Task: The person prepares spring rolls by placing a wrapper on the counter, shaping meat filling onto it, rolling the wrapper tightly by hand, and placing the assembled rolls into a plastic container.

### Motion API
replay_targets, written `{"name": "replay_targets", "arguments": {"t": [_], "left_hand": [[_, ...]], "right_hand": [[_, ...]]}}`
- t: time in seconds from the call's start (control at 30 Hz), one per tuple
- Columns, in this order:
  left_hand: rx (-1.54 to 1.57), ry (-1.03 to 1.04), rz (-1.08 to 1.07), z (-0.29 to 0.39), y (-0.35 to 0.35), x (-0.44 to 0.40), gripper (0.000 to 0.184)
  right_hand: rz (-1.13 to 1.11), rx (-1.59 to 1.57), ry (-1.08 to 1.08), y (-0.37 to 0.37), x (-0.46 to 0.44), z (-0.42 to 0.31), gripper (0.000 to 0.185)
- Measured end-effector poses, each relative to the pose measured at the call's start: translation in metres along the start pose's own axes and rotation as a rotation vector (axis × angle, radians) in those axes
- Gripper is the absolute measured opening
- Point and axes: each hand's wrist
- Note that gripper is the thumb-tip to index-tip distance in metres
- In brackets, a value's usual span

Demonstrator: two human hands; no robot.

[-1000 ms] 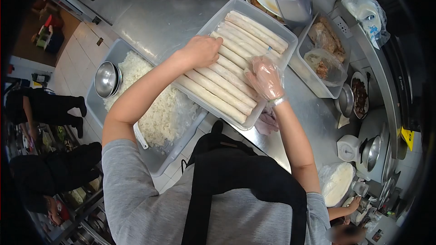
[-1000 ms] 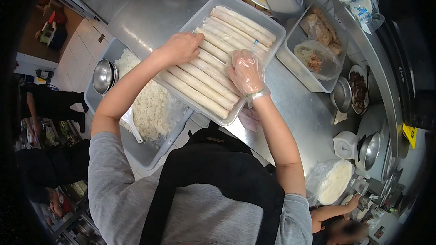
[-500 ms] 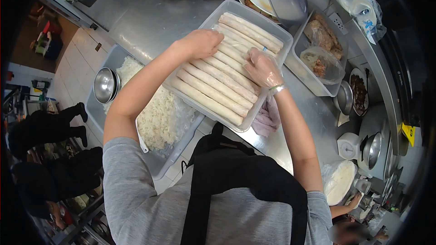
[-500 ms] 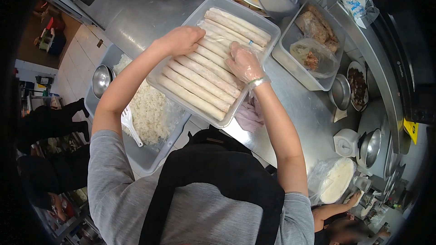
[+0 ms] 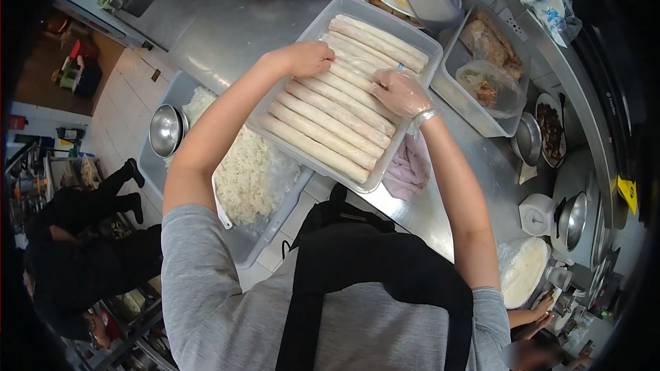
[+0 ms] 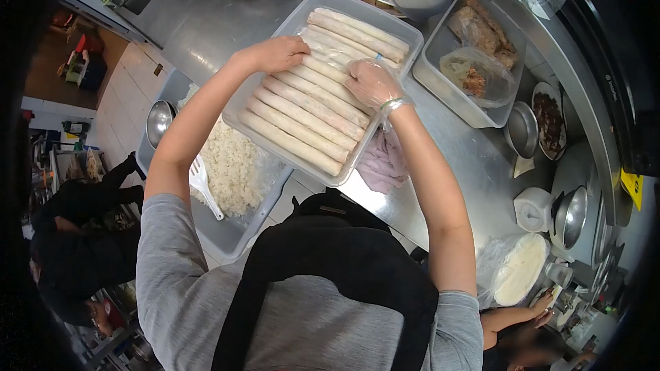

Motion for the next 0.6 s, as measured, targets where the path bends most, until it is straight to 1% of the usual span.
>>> {"name": "replay_targets", "arguments": {"t": [0.07, 0.13, 0.17, 0.23, 0.27, 0.33, 0.37, 0.43, 0.47, 0.53, 0.6], "left_hand": [[-0.001, 0.006, -0.043, 0.001, -0.001, 0.002, 0.035], [-0.045, -0.064, -0.08, 0.009, -0.003, 0.005, 0.036], [-0.049, -0.068, -0.081, 0.009, -0.003, 0.006, 0.036], [-0.037, -0.102, -0.076, 0.009, -0.001, 0.008, 0.035], [-0.04, -0.103, -0.079, 0.005, 0.005, 0.009, 0.035], [-0.006, 0.094, 0.177, -0.002, 0.019, 0.013, 0.033], [-0.007, 0.091, 0.176, 0.001, 0.018, 0.016, 0.033], [-0.003, 0.148, 0.27, 0.015, 0.009, 0.028, 0.03], [-0.005, 0.144, 0.268, 0.026, -0.001, 0.037, 0.03], [0.025, -0.079, 0.022, 0.047, -0.021, 0.061, 0.024], [0.071, -0.108, -0.016, 0.046, -0.016, 0.085, 0.021]], "right_hand": [[0.005, -0.015, 0.006, 0.004, 0.0, 0.0, 0.024], [0.137, -0.032, -0.146, 0.016, -0.001, 0.007, 0.029], [0.14, -0.035, -0.149, 0.011, -0.003, 0.005, 0.029], [-0.083, 0.057, -0.079, 0.001, -0.004, 0.002, 0.038], [-0.081, 0.053, -0.079, 0.004, -0.003, 0.002, 0.038], [0.075, -0.009, -0.094, 0.011, 0.0, 0.002, 0.036], [0.075, -0.012, -0.095, 0.01, 0.001, 0.0, 0.036], [0.048, -0.013, -0.075, 0.007, 0.001, -0.005, 0.036], [0.048, -0.017, -0.077, 0.009, 0.0, -0.004, 0.036], [0.072, -0.029, -0.11, 0.014, -0.004, 0.0, 0.035], [0.078, -0.048, -0.112, 0.015, -0.009, -0.005, 0.033]]}}
Point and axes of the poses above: each hand's wrist, its own x-axis away from the middle knuckle, its own y-axis out of the palm, z = x × y, and after that the axes turned 11 degrees about x, right-handed
